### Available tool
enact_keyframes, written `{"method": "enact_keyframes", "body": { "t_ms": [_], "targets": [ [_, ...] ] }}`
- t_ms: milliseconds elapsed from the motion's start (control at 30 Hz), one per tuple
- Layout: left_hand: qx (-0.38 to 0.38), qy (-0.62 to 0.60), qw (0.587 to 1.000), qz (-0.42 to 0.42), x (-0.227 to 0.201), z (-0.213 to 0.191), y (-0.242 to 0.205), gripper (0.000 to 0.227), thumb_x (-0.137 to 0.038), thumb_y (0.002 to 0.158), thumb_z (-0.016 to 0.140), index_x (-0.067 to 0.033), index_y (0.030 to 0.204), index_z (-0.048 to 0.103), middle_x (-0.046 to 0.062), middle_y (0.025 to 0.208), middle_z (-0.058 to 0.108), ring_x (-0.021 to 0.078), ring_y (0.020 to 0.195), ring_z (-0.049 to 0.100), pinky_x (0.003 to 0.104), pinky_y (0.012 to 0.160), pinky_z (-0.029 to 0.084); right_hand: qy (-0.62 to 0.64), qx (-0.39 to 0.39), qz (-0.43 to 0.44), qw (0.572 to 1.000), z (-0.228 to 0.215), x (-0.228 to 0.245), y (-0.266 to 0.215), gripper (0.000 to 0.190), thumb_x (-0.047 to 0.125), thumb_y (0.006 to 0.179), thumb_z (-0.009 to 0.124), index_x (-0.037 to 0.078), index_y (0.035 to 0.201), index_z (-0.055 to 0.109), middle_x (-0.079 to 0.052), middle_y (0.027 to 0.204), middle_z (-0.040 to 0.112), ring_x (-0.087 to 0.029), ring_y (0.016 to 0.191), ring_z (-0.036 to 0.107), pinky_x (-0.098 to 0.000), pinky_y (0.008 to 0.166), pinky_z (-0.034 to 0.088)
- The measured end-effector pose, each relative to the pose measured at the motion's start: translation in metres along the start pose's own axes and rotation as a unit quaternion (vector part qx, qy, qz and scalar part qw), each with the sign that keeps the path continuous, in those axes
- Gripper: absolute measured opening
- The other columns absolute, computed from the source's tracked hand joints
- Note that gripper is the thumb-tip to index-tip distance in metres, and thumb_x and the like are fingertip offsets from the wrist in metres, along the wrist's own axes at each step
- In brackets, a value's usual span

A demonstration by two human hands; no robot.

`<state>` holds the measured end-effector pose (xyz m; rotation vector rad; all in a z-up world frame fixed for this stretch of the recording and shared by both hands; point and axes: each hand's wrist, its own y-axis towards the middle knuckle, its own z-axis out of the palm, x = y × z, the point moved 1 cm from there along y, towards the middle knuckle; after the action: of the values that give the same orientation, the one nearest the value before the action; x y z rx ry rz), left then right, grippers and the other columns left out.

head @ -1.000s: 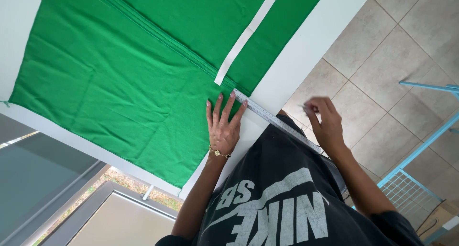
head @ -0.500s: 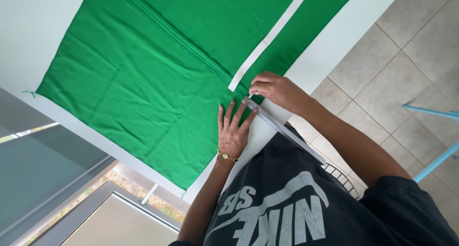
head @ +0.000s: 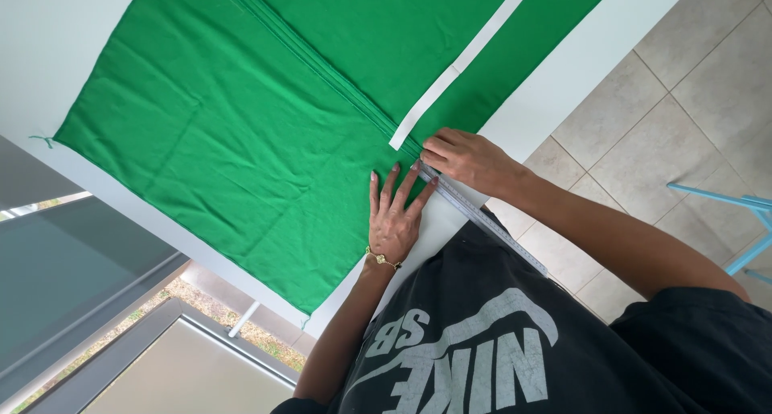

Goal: The person measures a green fabric laid on a white table using a ruler and a white marking tool. They then use straight pins from a pink container to secure the fabric along the marked lines.

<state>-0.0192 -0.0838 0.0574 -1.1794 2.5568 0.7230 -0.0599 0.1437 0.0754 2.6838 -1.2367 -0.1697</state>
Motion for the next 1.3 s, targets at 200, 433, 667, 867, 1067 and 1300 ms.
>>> {"method": "enact_keyframes", "body": {
  "t_ms": [200,433,667,867,1067,1300],
  "targets": [
    [-0.004,-0.001,1.000,0.006,0.000,-0.008,-0.004,0.046,-0.021,0.114,0.054,-0.0386,0.156,0.061,0.001,0.165,0.055,0.0346,0.152,0.053,0.067,0.129,0.033,0.046,-0.003,0.081,0.996,-0.062,-0.012,-0.019,0.014,0.005,0.110,0.066,0.010,0.122,0.069,-0.003,0.116,0.058,-0.020,0.112,0.068,-0.0316,0.094,0.061],
    [-0.005,-0.006,1.000,0.007,0.012,-0.022,-0.023,0.048,-0.018,0.112,0.056,-0.0373,0.156,0.061,0.002,0.166,0.054,0.0355,0.152,0.052,0.067,0.129,0.032,0.398,0.140,0.478,0.770,-0.069,0.085,-0.124,0.022,0.025,0.112,0.061,0.011,0.128,0.068,-0.017,0.106,0.077,-0.039,0.102,0.078,-0.0530,0.093,0.059],
    [0.005,-0.014,1.000,0.003,0.023,-0.048,-0.067,0.049,-0.018,0.109,0.061,-0.0349,0.155,0.061,0.003,0.167,0.052,0.0362,0.154,0.050,0.068,0.131,0.029,0.443,0.094,0.640,0.620,-0.089,0.213,-0.105,0.018,0.021,0.117,0.044,0.012,0.133,0.044,-0.031,0.111,0.080,-0.054,0.102,0.076,-0.0639,0.101,0.052],
    [-0.017,-0.054,0.997,-0.042,0.021,-0.107,-0.114,0.043,-0.021,0.112,0.059,-0.0290,0.154,0.063,0.005,0.168,0.052,0.0383,0.156,0.048,0.066,0.132,0.029,0.402,0.057,0.610,0.681,-0.052,0.291,-0.131,0.022,0.029,0.121,0.039,0.013,0.136,0.039,-0.010,0.082,0.080,-0.030,0.076,0.078,-0.0536,0.088,0.057],
    [-0.070,-0.139,0.973,-0.171,0.037,-0.162,-0.166,0.061,-0.024,0.110,0.065,-0.0212,0.169,0.047,0.011,0.177,0.039,0.0411,0.163,0.035,0.060,0.134,0.023,0.416,-0.016,0.594,0.688,-0.080,0.310,-0.091,0.032,0.032,0.115,0.043,0.010,0.138,0.042,-0.011,0.078,0.076,-0.028,0.071,0.074,-0.0440,0.075,0.057],
    [-0.030,-0.002,0.990,-0.136,0.083,-0.188,-0.110,0.053,-0.029,0.114,0.061,-0.0266,0.166,0.052,0.006,0.176,0.041,0.0409,0.164,0.031,0.062,0.132,0.024,0.363,-0.170,0.543,0.738,-0.149,0.181,-0.087,0.021,0.008,0.120,0.038,-0.001,0.140,0.037,-0.020,0.100,0.060,-0.031,0.069,0.068,-0.0440,0.067,0.058]
  ]
}}
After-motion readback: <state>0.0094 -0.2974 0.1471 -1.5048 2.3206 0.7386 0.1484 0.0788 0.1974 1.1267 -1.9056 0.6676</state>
